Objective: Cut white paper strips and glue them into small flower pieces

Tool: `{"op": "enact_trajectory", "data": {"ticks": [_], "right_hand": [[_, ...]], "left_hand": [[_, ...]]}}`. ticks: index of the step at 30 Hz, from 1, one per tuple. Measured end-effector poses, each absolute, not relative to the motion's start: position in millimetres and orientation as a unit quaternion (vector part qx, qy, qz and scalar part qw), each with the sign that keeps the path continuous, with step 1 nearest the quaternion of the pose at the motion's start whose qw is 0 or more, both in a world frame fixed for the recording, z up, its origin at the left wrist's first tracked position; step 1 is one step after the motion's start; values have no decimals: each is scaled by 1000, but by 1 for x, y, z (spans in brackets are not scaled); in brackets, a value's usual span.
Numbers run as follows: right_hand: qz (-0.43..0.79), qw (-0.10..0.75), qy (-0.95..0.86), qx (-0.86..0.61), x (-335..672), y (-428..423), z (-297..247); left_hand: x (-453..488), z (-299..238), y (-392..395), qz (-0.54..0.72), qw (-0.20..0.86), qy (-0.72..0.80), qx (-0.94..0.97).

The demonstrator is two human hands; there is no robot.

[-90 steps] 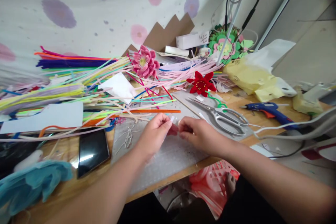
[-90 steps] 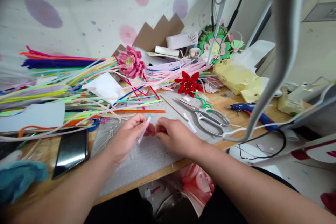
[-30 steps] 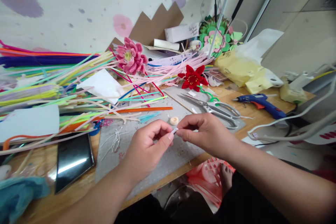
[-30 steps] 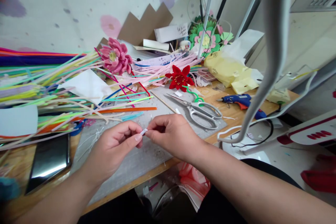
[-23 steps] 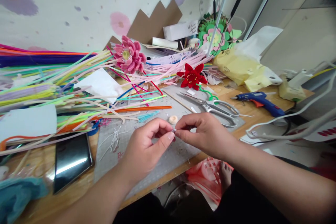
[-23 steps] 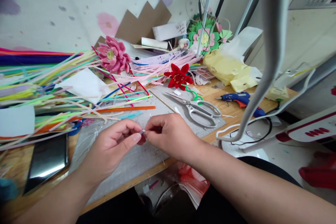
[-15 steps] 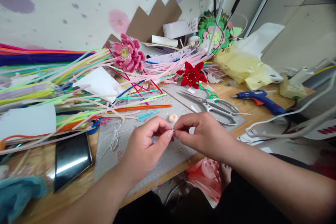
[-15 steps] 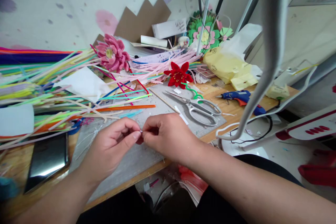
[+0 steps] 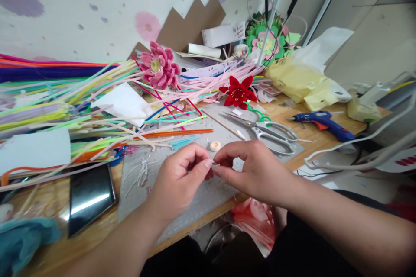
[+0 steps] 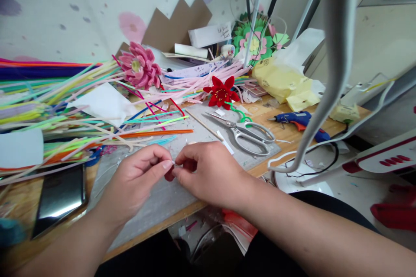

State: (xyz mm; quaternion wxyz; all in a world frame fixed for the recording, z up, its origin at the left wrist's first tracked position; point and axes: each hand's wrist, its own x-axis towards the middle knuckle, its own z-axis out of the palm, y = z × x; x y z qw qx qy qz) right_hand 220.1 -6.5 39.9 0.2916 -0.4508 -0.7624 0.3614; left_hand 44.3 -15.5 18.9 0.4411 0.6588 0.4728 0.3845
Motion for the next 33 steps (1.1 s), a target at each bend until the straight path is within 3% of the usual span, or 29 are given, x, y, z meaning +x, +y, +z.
{"op": "enact_trajectory", "data": {"ticks": [10, 33], "right_hand": [[649, 339, -566, -380, 227, 8, 28], [627, 323, -587, -398, 224, 7, 25]], "left_hand": [[46, 24, -14, 380, 564, 420, 601], [48, 23, -15, 347, 519, 473, 622]]}}
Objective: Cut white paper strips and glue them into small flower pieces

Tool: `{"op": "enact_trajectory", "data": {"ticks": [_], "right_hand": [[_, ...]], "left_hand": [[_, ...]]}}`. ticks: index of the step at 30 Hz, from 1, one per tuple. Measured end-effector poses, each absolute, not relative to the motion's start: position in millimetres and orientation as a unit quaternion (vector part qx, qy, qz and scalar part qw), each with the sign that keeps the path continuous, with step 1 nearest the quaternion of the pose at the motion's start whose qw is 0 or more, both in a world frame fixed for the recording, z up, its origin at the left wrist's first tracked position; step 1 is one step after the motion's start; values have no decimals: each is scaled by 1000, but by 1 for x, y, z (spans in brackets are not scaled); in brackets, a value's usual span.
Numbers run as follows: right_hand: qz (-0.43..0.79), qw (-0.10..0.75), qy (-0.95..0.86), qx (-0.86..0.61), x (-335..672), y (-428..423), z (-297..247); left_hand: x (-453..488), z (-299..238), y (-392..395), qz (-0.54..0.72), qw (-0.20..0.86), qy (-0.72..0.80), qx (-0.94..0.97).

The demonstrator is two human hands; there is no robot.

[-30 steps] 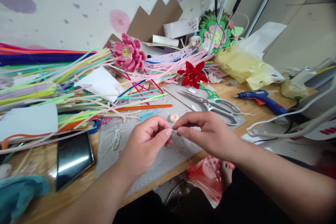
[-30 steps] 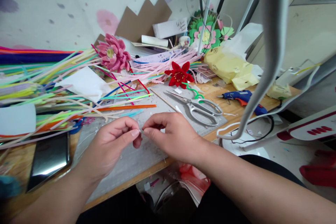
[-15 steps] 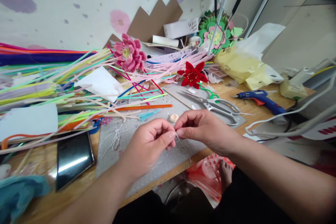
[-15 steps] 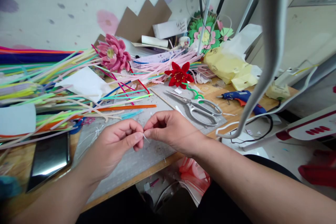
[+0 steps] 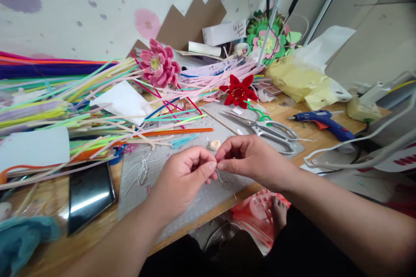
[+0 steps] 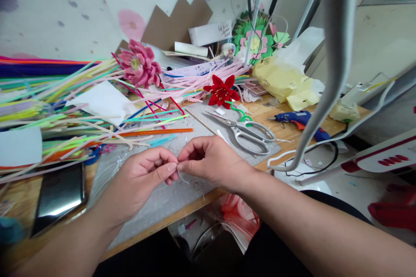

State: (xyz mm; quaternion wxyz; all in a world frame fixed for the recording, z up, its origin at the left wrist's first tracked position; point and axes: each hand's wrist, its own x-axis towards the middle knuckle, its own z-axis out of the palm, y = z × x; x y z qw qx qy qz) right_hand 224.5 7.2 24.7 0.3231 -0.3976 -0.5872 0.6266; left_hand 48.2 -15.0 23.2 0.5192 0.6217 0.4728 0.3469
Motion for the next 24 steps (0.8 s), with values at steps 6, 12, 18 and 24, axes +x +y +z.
{"op": "enact_trajectory", "data": {"ticks": [6, 12, 18, 24], "right_hand": [[541, 323, -637, -444, 220, 3, 29], [467, 309, -688, -462, 219, -1, 34], [443, 298, -705, -467, 220, -1, 36], [458, 300, -698, -462, 221, -1, 35]], "left_hand": [[48, 19, -14, 354, 530, 469, 612], [48, 20, -15, 357, 540, 470, 601], [49, 20, -13, 360, 552, 463, 593], [49, 20, -12, 366, 590, 447, 564]]}}
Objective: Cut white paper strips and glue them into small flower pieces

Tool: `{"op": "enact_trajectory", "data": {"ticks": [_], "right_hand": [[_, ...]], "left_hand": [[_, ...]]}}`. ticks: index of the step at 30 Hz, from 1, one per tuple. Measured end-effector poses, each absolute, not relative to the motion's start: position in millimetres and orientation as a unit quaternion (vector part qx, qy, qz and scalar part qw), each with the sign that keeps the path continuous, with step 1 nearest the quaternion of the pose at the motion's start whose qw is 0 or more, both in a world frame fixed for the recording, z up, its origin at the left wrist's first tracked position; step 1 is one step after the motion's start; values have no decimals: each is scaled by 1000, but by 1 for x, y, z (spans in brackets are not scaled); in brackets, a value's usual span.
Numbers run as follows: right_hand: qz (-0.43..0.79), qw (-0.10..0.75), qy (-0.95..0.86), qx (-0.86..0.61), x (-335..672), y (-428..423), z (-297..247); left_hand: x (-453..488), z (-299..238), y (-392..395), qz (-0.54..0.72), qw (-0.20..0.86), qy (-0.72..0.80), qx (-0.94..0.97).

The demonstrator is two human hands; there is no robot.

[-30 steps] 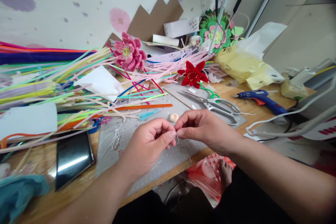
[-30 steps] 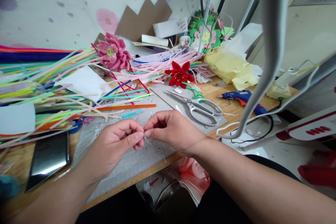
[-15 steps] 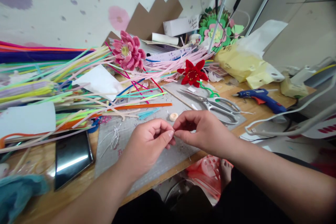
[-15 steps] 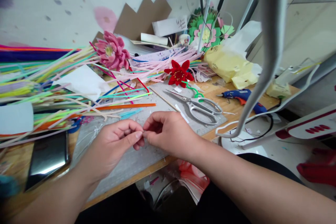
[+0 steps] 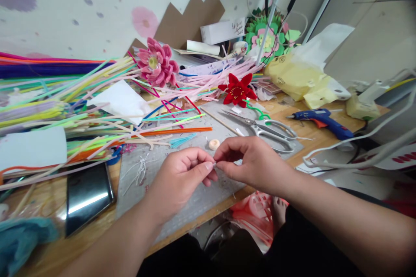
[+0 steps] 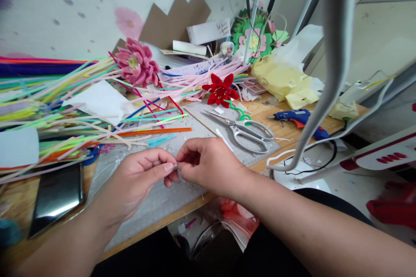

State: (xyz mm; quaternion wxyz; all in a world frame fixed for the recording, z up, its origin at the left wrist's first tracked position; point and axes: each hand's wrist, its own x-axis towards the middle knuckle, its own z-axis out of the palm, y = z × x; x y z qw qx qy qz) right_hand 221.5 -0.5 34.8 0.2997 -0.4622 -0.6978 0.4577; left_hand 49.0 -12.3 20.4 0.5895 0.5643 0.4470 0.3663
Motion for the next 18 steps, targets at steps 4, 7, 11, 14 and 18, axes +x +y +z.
{"op": "enact_trajectory", "data": {"ticks": [4, 7, 11, 14, 18], "right_hand": [[489, 309, -677, -456, 224, 2, 32], [530, 317, -655, -435, 225, 5, 30], [571, 320, -625, -426, 224, 7, 28], [585, 318, -612, -427, 223, 7, 28], [555, 342, -631, -421, 222, 3, 28]], "left_hand": [[47, 19, -13, 363, 584, 454, 567], [45, 19, -14, 360, 568, 458, 581], [45, 21, -14, 353, 553, 465, 594], [47, 23, -13, 349, 540, 473, 602], [50, 24, -13, 356, 527, 481, 603]]}}
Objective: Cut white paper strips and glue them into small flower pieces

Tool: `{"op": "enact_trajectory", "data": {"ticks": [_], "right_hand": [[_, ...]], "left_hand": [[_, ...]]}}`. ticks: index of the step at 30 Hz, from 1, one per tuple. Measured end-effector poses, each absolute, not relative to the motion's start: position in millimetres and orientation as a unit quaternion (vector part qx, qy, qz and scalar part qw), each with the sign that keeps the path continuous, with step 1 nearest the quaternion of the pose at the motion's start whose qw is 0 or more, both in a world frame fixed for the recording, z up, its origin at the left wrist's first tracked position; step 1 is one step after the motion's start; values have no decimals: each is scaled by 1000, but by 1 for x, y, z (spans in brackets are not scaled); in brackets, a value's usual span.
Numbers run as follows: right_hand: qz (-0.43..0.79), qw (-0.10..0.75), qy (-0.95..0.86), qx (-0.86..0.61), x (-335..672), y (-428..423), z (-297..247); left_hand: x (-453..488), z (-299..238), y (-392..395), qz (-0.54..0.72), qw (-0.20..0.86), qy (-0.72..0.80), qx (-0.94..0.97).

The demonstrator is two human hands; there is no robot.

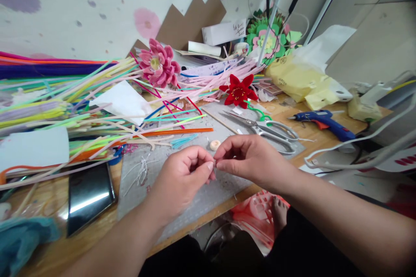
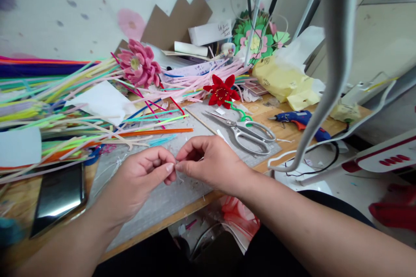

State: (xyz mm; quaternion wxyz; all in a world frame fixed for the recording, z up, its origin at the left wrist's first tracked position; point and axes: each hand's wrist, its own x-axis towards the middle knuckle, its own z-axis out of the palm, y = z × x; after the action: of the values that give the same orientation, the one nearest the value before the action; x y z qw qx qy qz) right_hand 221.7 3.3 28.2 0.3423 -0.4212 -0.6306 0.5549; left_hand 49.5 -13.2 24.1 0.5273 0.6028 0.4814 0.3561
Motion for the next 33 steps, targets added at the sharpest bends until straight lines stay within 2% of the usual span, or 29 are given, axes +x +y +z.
{"op": "enact_trajectory", "data": {"ticks": [7, 15, 22, 33], "right_hand": [[351, 417, -739, -396, 214, -10, 24], [258, 472, -741, -402, 205, -14, 21], [246, 481, -744, -393, 203, -15, 21], [115, 471, -797, -361, 204, -15, 14]], "left_hand": [[50, 21, -15, 401, 536, 477, 569], [49, 18, -17, 423, 550, 467, 547], [49, 17, -18, 436, 546, 475, 535], [51, 20, -16, 425, 589, 470, 502]]}}
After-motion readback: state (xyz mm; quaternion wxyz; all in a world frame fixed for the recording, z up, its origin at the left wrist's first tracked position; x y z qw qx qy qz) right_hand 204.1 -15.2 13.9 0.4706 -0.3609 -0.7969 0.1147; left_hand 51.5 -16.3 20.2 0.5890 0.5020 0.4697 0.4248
